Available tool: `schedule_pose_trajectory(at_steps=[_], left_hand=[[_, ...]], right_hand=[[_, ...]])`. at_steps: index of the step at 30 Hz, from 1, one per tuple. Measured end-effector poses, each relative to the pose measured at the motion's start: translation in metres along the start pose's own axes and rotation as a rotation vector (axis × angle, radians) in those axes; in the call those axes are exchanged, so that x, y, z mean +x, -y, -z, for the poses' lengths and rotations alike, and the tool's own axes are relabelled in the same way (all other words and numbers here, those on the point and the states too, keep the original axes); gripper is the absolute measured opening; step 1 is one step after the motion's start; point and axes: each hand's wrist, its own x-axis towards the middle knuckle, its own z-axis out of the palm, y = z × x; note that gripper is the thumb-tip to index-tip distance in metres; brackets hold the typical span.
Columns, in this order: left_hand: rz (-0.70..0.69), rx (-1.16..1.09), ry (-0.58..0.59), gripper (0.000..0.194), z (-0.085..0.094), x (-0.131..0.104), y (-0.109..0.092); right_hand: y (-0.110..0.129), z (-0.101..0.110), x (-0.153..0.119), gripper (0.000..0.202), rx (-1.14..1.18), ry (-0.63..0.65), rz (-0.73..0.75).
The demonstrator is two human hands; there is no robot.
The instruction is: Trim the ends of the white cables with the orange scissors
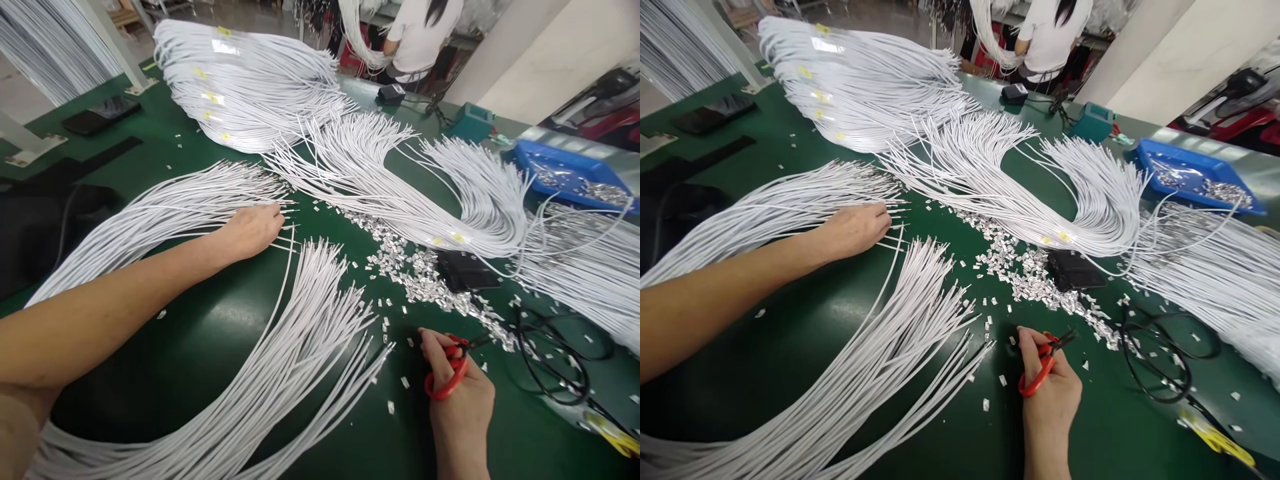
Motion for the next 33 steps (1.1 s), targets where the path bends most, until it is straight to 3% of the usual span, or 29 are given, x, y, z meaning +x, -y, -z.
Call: schedule_pose_trajectory(at_steps=[7,12,16,19,22,25,28,33], left_hand=[[0.223,-0.063,-0.133,0.025,0.017,0.004,0.014],[0.137,-0.091,-0.255,0.024,0.015,0.000,0.016],[0.035,-0.093,-0.195,0.032,0.001,-0.006,0.004],[0.076,-0.067,-0.118,0.037,-0.004,-0.004,-0.004],[0.111,-0.028,-0.017,0.035,-0.001,0.005,-0.010],[0.051,0.018,0.053,0.034,0.005,0.015,-0.014],[0.021,0.010,0.041,0.030,0.009,0.021,-0.017],[0.093,-0.084,-0.054,0.031,0.022,0.034,-0.031]], right_hand=[[-0.002,0.001,0.001,0.031,0.017,0.020,0.017],[0.001,0.000,0.000,0.030,-0.023,0.014,-0.012],[-0.002,0.002,0.001,0.032,-0.022,0.017,0.003],[-0.002,0.002,0.000,0.032,-0.018,0.023,0.011],[0.002,0.000,-0.001,0.033,-0.021,0.013,-0.001],[0.004,-0.002,-0.001,0.035,-0.014,0.013,0.003],[0.002,-0.002,0.000,0.039,-0.016,0.020,0.020],[-0.002,-0.001,0.002,0.039,-0.034,0.036,0.036]])
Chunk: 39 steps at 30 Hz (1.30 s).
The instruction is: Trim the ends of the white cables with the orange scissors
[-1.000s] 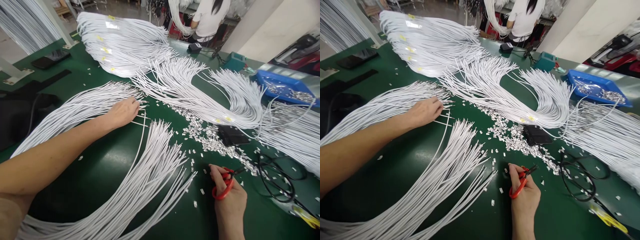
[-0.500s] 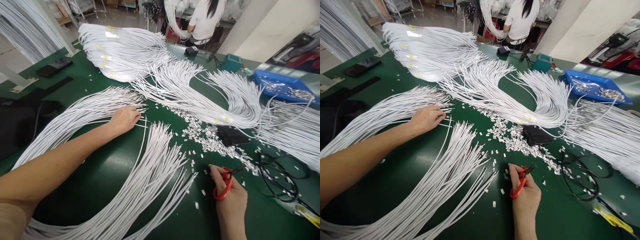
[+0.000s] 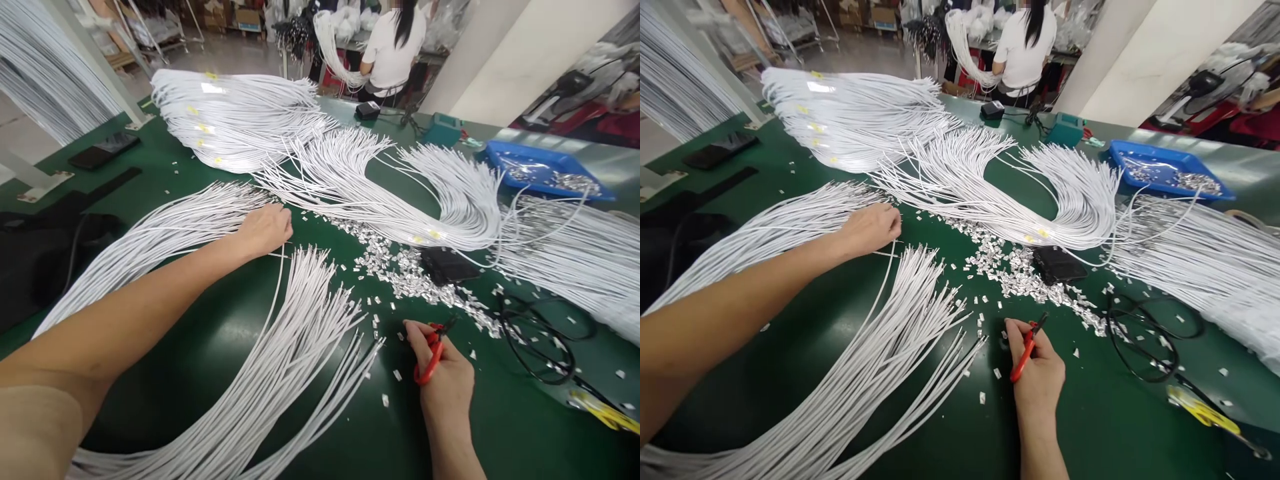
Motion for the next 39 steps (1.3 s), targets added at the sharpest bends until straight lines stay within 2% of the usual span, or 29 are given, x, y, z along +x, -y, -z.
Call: schedule_pose_trajectory(at_steps=[5,7,9,12,15,19,22,25,29,30,32,34,35,37,39], left_hand=[[-0.094,-0.178,-0.037,0.032,0.018,0.013,-0.042],[-0.158,-0.221,-0.030,0.037,0.024,0.009,-0.049],[-0.096,-0.206,0.029,0.045,0.026,-0.004,-0.043],[0.039,-0.133,0.141,0.026,0.020,-0.033,-0.016],[0.078,-0.134,0.251,0.024,0.005,-0.058,0.012],[0.097,-0.193,0.194,0.042,-0.011,-0.063,0.028],[0.146,-0.235,0.140,0.053,-0.008,-0.057,0.026],[0.171,-0.302,0.158,0.048,0.003,-0.066,0.015],[0.111,-0.405,0.248,0.057,0.010,-0.109,-0.027],[0.097,-0.423,0.258,0.064,0.009,-0.122,-0.042],[0.096,-0.450,0.273,0.090,0.004,-0.143,-0.070],[0.131,-0.481,0.283,0.121,0.000,-0.155,-0.091],[0.115,-0.507,0.259,0.125,-0.001,-0.158,-0.098],[0.076,-0.567,0.234,0.112,0.003,-0.158,-0.102],[0.061,-0.584,0.196,0.090,0.011,-0.153,-0.095]], right_hand=[[0.004,0.000,-0.001,0.040,0.016,0.005,0.013],[0.006,0.000,-0.002,0.038,0.017,0.012,0.029],[0.007,0.000,-0.002,0.037,0.021,0.023,0.057],[0.007,-0.001,-0.001,0.036,0.019,0.043,0.094],[0.006,-0.002,0.000,0.036,0.019,0.058,0.113],[0.003,-0.004,0.002,0.036,0.035,0.060,0.144],[0.001,-0.004,0.004,0.038,0.045,0.054,0.177],[-0.001,-0.003,0.008,0.040,0.021,0.066,0.199],[-0.002,-0.002,0.010,0.042,0.002,0.061,0.254],[-0.001,-0.002,0.010,0.042,0.001,0.063,0.263],[0.000,-0.001,0.008,0.042,-0.007,0.072,0.274],[0.001,0.000,0.006,0.042,-0.022,0.083,0.279],[0.002,0.001,0.005,0.042,-0.029,0.089,0.283],[0.002,0.002,0.003,0.042,-0.036,0.094,0.292],[0.002,0.003,0.001,0.041,-0.033,0.093,0.302]])
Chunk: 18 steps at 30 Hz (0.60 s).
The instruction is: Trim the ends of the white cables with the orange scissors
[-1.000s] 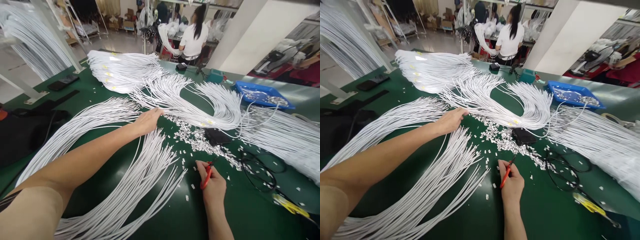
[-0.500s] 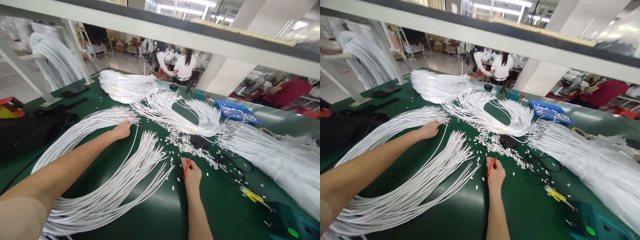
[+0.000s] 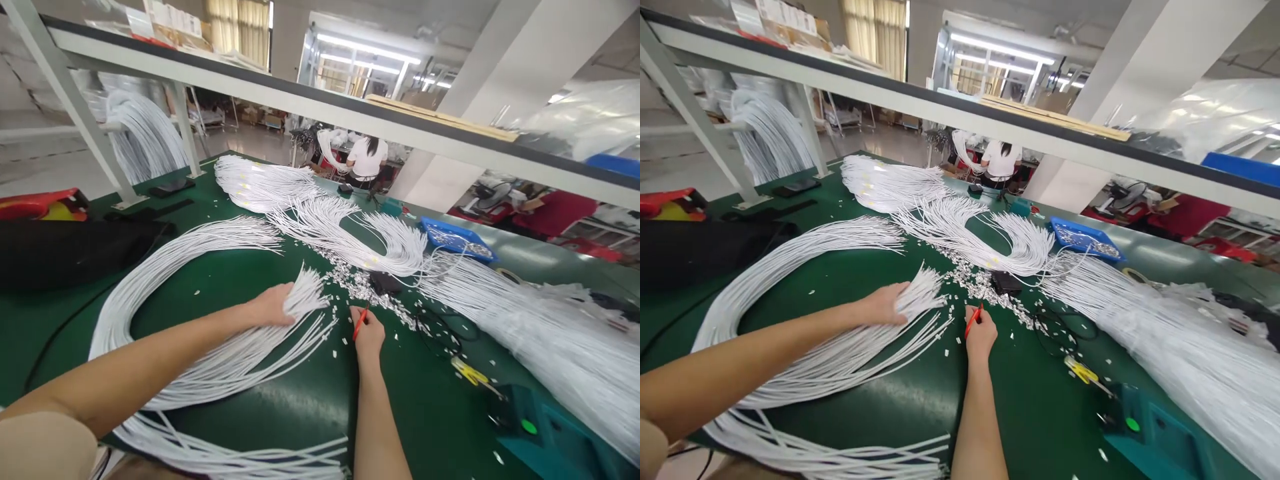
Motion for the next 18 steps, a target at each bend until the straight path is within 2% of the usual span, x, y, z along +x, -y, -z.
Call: schedule_pose_trajectory(at_steps=[2,5,8,9,10,11,13,14,15,18], left_hand=[[-0.004,-0.004,-0.052,0.082,0.017,0.004,0.006],[0.048,0.029,-0.105,0.084,0.039,0.008,0.015],[0.111,0.103,-0.127,0.094,0.044,-0.002,0.013],[0.104,0.143,-0.162,0.088,0.041,-0.010,0.008],[0.055,0.208,-0.232,0.077,0.034,-0.019,0.002],[-0.005,0.234,-0.248,0.068,0.025,-0.030,-0.005],[-0.088,0.228,-0.122,0.054,-0.001,-0.052,-0.020],[-0.118,0.248,-0.056,0.052,-0.015,-0.061,-0.026],[-0.098,0.288,-0.040,0.055,-0.031,-0.070,-0.030],[-0.049,0.424,-0.052,0.066,-0.069,-0.084,-0.034]], right_hand=[[-0.001,0.000,-0.001,0.040,-0.002,-0.005,0.003],[-0.004,-0.002,-0.002,0.038,-0.002,-0.020,0.008],[-0.005,-0.004,-0.001,0.036,0.007,-0.012,0.010],[-0.004,-0.004,-0.001,0.036,0.009,-0.009,0.009],[-0.004,-0.004,-0.002,0.035,0.010,-0.005,0.007],[-0.004,-0.005,-0.002,0.036,0.011,-0.003,0.004],[-0.004,-0.005,-0.002,0.036,0.013,-0.003,0.000],[-0.004,-0.006,-0.003,0.037,0.014,-0.004,-0.002],[-0.005,-0.006,-0.003,0.037,0.014,-0.002,-0.006],[-0.005,-0.007,-0.004,0.036,0.021,0.008,-0.019]])
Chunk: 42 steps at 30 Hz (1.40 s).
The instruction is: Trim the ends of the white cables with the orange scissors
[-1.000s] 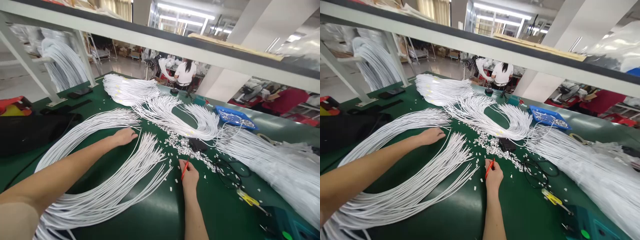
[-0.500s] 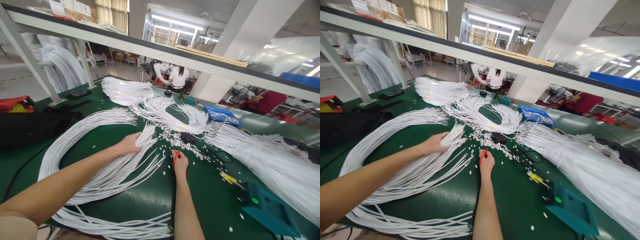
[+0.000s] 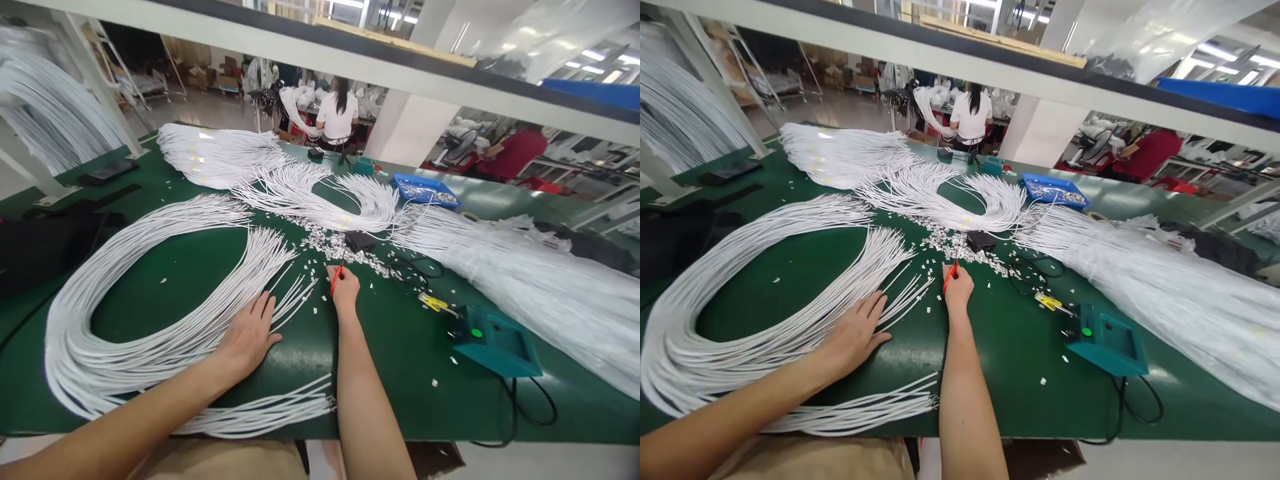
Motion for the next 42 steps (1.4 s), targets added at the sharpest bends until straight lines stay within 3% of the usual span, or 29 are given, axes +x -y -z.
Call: schedule_pose_trajectory(at_steps=[4,8,10,16,20,22,24,28,31,35,42], left_hand=[[-0.038,0.080,-0.018,0.052,-0.014,-0.001,-0.004],[-0.059,0.091,0.128,0.055,0.000,0.007,-0.009],[-0.040,0.060,0.179,0.046,0.006,0.013,-0.013],[0.063,-0.113,0.128,0.026,0.030,0.033,-0.002],[0.017,-0.417,0.120,0.017,0.068,0.045,0.013],[-0.019,-0.954,0.138,0.015,0.084,0.053,0.015],[0.013,-1.240,0.159,0.018,0.093,0.063,0.014],[0.103,-1.419,0.192,0.025,0.088,0.083,0.015],[0.092,-1.370,0.245,0.024,0.079,0.093,0.018],[0.042,-1.357,0.260,0.022,0.070,0.102,0.018],[0.071,-1.393,0.332,0.025,0.051,0.110,0.013]], right_hand=[[0.001,-0.001,-0.001,0.036,0.019,0.003,-0.006],[0.000,-0.001,-0.001,0.035,0.046,0.006,0.001],[0.000,-0.001,-0.001,0.034,0.063,0.004,0.006],[-0.002,0.000,-0.002,0.030,0.110,-0.010,0.008],[0.003,-0.001,-0.002,0.031,0.185,0.007,-0.019],[0.012,-0.002,-0.004,0.034,0.254,0.046,-0.037],[0.026,-0.002,-0.008,0.039,0.340,0.121,-0.033],[0.057,0.003,-0.015,0.033,0.583,0.358,0.019],[0.068,0.008,-0.016,0.029,0.702,0.360,-0.018],[0.063,0.007,-0.019,0.029,0.807,0.350,-0.045],[0.048,-0.007,-0.029,0.021,0.919,0.445,-0.171]])
